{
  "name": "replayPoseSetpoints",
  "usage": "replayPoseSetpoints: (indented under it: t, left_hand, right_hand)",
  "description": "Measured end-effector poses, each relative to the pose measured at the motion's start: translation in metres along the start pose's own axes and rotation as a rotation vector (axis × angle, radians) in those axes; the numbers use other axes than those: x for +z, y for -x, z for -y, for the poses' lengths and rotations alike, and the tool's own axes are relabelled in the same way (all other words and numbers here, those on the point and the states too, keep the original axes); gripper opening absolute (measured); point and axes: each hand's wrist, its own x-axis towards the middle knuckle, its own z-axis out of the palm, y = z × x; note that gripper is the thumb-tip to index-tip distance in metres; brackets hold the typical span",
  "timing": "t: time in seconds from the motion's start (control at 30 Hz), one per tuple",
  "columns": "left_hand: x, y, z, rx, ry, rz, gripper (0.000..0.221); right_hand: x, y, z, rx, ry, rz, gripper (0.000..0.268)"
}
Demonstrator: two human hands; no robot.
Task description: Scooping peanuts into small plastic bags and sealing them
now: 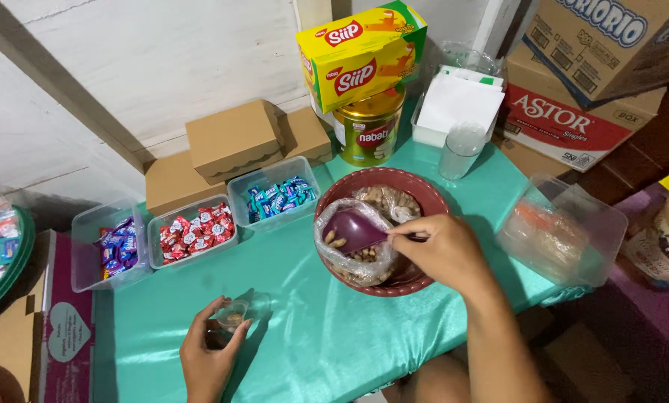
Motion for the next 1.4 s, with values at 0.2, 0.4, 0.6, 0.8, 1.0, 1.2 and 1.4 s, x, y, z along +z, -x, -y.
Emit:
replayPoseSetpoints:
  t: [0.2,0.4,0.6,0.8,1.0,1.2,1.4]
  left_hand:
    - [-0.002,0.000,-0.008,-0.086,-0.015,0.015,0.062]
    - [-0.003,0.000,-0.013,-0.090,-0.016,0.020,0.063]
    - [-0.003,-0.001,-0.005,-0.084,0.027,0.001,0.064]
    - [0.009,-0.008,0.041,0.039,0.119,-0.029,0.067]
    - [0.004,-0.009,0.036,0.146,0.154,-0.045,0.059]
    - [-0.004,-0.010,0.026,0.233,0.189,-0.126,0.062]
    - [-0.014,-0.007,0.019,0.139,0.239,-0.087,0.056]
  right_hand:
    - [-0.011,-0.001,-0.009,0.030,-0.137,-0.037,0.024]
    - [-0.012,-0.002,-0.016,0.005,-0.090,-0.106,0.024]
    - [-0.007,0.000,-0.012,-0.028,-0.108,-0.172,0.020]
    - [0.010,0.010,0.004,-0.068,-0.089,-0.262,0.019]
    - [0.047,0.032,0.046,-0.067,-0.111,-0.261,0.016]
    - [0.119,0.030,0.048,-0.336,-0.022,-0.232,0.014]
    - [0.173,0.045,0.055,-0.458,0.197,-0.282,0.017]
